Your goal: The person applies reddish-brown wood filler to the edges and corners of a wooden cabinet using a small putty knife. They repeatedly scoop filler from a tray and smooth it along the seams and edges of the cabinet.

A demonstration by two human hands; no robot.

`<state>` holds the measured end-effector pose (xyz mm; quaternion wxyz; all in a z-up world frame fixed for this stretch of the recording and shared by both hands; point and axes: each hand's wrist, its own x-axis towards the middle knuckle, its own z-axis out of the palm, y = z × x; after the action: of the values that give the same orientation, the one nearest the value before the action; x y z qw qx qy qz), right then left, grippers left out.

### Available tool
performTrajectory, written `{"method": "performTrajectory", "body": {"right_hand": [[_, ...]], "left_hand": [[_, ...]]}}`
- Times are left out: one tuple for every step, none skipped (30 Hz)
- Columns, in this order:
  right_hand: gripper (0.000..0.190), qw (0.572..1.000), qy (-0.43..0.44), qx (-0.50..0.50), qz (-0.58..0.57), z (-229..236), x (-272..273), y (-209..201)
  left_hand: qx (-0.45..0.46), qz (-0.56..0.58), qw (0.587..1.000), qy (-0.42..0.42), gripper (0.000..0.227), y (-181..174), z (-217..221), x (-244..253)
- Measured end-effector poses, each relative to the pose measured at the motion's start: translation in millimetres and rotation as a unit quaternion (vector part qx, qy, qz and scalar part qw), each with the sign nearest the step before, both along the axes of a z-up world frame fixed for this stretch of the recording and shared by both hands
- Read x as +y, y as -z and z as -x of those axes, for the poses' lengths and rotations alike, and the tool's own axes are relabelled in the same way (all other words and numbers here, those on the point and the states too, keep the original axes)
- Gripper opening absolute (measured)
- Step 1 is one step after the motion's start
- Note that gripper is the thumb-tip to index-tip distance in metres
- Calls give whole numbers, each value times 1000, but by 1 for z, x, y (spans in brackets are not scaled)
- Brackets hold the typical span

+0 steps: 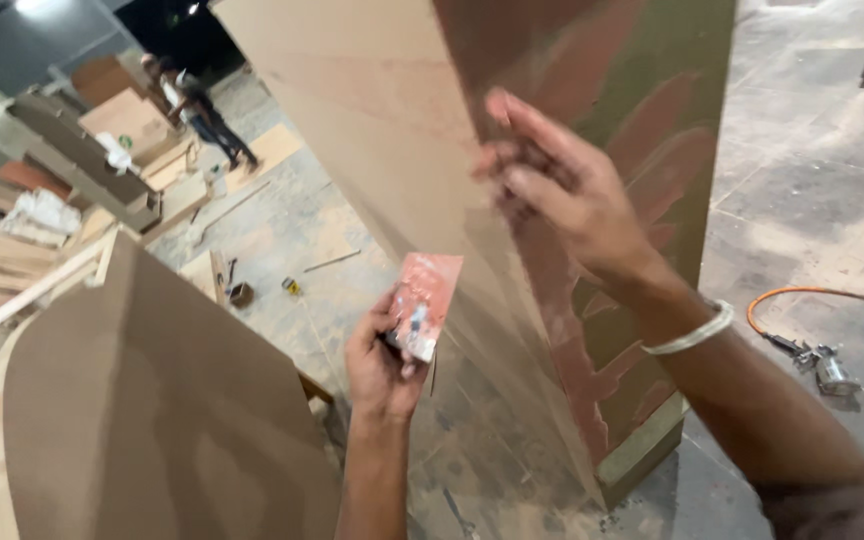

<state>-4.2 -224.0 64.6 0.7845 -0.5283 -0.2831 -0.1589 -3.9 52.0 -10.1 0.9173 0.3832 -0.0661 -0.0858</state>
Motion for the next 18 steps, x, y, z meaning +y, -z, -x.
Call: {"method": "performTrajectory", "body": {"right_hand": [[62,999,-1,-23,-41,-9,7,-12],[63,996,-2,-47,-81,-19,13,-24],[64,993,11,-79,-88,-28,20,-36],[64,989,25,-111,-95,-36,27,-47],[65,984,34,-141,-101,-41,34,-57],[63,984,44,-133,-109,-45,38,-67],[62,984,54,-126,-118,-47,41,-76],[60,983,64,-119,-127,-47,45,-83],[62,986,70,-112,-107,-45,48,-89],[65,988,76,-104,-86,-42,49,-93],[67,990,83,-95,-66,-38,54,-95],[71,990,92,-94,-54,-37,69,-99],[69,990,98,-97,-34,-34,81,-99],[68,990,100,-101,-21,-30,86,-97],[66,989,101,-104,-12,-27,90,-93],[65,989,103,-108,-8,-24,90,-88],[63,988,101,-113,-10,-22,87,-84],[62,988,105,-114,-14,-21,82,-80]], "left_hand": [[-10,-1,1000,0,53,-2,1,3],[-21,-2,1000,1,54,-5,2,6],[-18,-3,1000,-8,54,-5,1,8],[-15,-3,1000,-18,54,-6,0,11],[-11,-2,999,-31,54,-5,1,14],[-16,3,1000,-25,54,-4,2,18],[-22,7,1000,-19,55,-4,3,22],[-27,11,999,-14,56,-4,3,27],[-13,9,999,-29,55,-4,3,32],[2,7,999,-45,55,-3,3,36],[19,5,998,-60,54,-1,4,41],[9,5,998,-55,53,0,3,45],[-2,5,999,-48,52,0,0,47],[-13,6,999,-41,51,1,-2,47],[0,-8,999,-50,50,1,-4,47],[13,-21,998,-58,50,0,-5,47],[25,-35,997,-66,49,-1,-7,46],[17,-20,998,-51,50,-2,-6,45]]}}
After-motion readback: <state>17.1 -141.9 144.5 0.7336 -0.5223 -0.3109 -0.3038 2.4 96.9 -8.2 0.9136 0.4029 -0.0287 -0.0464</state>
